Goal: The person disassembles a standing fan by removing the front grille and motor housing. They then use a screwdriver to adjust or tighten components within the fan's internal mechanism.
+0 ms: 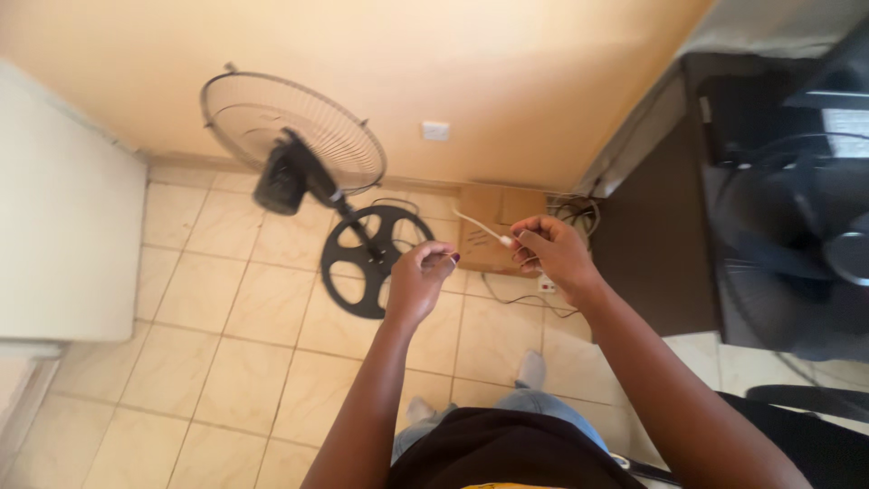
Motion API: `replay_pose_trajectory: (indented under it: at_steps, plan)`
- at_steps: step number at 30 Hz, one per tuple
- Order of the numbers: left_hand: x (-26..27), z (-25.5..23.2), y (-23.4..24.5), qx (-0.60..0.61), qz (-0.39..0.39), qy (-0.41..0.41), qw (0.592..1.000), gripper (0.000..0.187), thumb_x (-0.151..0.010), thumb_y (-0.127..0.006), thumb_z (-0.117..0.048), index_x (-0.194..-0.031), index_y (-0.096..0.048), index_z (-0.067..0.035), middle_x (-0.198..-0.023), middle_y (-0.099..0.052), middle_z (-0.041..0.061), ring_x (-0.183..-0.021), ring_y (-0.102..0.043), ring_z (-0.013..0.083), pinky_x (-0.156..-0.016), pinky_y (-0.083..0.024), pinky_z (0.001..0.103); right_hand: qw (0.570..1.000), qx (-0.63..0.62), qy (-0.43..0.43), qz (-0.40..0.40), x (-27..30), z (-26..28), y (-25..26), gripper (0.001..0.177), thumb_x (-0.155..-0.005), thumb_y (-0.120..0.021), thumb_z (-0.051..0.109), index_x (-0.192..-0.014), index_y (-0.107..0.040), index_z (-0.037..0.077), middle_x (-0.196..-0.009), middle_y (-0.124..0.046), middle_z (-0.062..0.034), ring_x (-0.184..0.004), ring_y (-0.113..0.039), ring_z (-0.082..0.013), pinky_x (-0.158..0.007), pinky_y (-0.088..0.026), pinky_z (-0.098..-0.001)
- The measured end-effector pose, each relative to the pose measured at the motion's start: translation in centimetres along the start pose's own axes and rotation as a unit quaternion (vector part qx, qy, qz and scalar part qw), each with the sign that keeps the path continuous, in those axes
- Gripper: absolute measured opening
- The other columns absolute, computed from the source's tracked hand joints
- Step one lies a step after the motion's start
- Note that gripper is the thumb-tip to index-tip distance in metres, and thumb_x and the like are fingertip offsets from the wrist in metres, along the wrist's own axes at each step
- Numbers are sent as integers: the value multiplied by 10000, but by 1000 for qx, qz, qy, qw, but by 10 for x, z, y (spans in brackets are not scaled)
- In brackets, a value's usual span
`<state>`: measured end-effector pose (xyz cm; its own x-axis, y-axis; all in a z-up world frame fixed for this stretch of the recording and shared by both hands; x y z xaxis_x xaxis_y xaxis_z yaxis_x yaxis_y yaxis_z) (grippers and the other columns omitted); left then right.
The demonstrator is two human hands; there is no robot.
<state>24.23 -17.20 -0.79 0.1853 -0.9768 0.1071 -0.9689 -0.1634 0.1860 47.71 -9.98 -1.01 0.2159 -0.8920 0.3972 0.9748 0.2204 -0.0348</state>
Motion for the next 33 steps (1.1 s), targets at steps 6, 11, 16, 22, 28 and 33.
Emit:
replay_pose_trajectory:
  at_steps: [6, 11, 16, 22, 28, 33]
  plan:
    - [32, 28, 91, 52, -33, 63, 996, 259, -902, -735, -166, -1114, -749, -20, -933, -770, 104, -821, -700, 131, -724, -552, 274, 999, 15, 7, 43, 13, -1, -98, 199, -1000, -617, 148, -1128, -657, 1, -902, -673, -56, -758, -656, -132, -652, -538, -277]
    - [47, 32, 147, 36, -70, 89, 993, 261, -886, -709, -156, -1116, -739, -35, -965, -781, 50, -833, -725, 95, -683, -551, 251, 996, 33, -1, 80, 10, -8, -157, 197, -984, -596, 137, -1123, -648, 7, -908, -689, -53, -756, -671, -136, -657, -559, -288]
    - [37, 49, 173, 39, -88, 98, 990, 268, -896, -705, -154, -1126, -740, -20, -934, -772, 75, -800, -705, 119, -664, -544, 270, 994, 43, -8, 105, -7, -7, -194, 191, -976, -598, 124, -1120, -652, 11, -905, -686, -66, -751, -667, -148, -652, -550, -295]
    - [3, 55, 201, 26, -115, 64, 991, 259, -887, -695, -142, -1111, -748, -25, -957, -786, 41, -834, -739, 102, -744, -566, 238, 989, 50, -25, 138, -56, 6, -227, 194, -970, -594, 145, -1120, -648, 34, -908, -677, -43, -770, -667, -129, -670, -554, -284]
    - [-50, 43, 232, 14, -150, 145, 978, 267, -873, -698, -159, -1110, -754, -50, -908, -764, 55, -784, -713, 118, -676, -555, 277, 984, 67, -24, 163, -134, 26, -247, 191, -965, -607, 165, -1105, -652, 43, -909, -681, -37, -770, -664, -122, -680, -557, -287]
    - [-107, 42, 247, 34, -165, 122, 978, 267, -875, -691, -142, -1113, -733, -28, -966, -805, 61, -844, -750, 115, -783, -563, 252, 977, 63, -49, 197, -193, 38, -266, 188, -976, -608, 158, -1114, -650, 37, -913, -675, -35, -777, -667, -126, -671, -552, -286]
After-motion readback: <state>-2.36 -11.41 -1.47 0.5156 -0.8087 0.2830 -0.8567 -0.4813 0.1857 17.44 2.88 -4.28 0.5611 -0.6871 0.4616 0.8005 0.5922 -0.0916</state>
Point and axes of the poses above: each hand's wrist, its own x-axis away from the middle knuckle, its own y-axis out of the back of the hand, z = x × y, the point moved 4 cm from there along -x, towards the middle knuckle
